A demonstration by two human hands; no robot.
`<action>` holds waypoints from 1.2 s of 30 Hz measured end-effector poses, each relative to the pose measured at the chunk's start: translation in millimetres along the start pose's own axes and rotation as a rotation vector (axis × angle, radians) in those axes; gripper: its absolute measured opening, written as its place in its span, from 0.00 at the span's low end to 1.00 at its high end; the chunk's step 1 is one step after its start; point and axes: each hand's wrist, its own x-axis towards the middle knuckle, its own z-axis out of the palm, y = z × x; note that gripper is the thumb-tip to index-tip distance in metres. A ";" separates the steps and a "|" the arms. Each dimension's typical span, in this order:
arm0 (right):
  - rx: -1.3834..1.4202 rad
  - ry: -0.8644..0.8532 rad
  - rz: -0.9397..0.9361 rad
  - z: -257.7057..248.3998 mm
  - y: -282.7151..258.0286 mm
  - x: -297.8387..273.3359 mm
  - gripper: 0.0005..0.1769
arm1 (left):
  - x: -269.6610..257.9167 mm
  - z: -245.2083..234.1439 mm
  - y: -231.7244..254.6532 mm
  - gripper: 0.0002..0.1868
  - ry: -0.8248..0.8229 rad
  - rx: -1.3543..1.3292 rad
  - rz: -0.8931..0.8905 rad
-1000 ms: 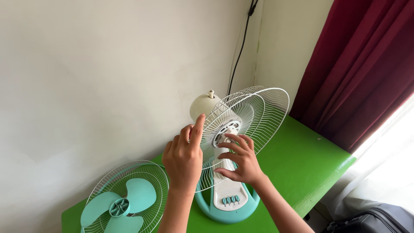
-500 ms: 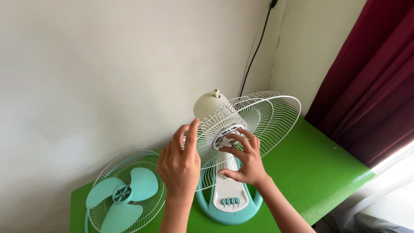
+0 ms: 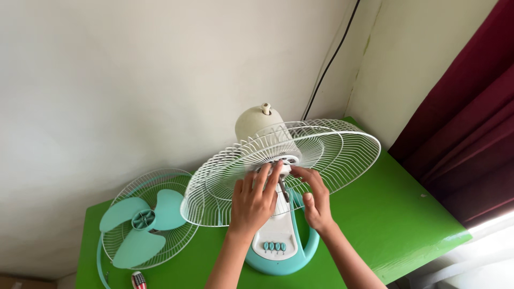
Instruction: The person disassembles a table fan on a green table. They use a screwdriver to remove screws from a plastic ring, then detach the fan blades and front grille, placing the parts on the table.
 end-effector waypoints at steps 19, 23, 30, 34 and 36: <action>-0.123 -0.027 -0.198 -12.5 15.6 -1.3 0.35 | -49.0 46.0 37.9 0.26 0.289 -0.287 -0.440; -0.091 -0.061 -0.111 -8.9 16.4 -9.1 0.35 | -36.8 39.1 31.8 0.29 0.215 -0.236 -0.397; -0.198 -0.160 -0.264 -4.1 -1.2 7.1 0.36 | -46.7 42.0 42.9 0.25 0.227 -0.339 -0.463; -0.224 -0.114 -0.294 -7.3 -3.2 10.4 0.34 | -51.2 41.8 46.0 0.23 0.176 -0.372 -0.440; -0.148 0.022 -0.209 -7.0 -2.8 7.6 0.32 | -47.5 40.1 41.4 0.21 0.304 -0.387 -0.500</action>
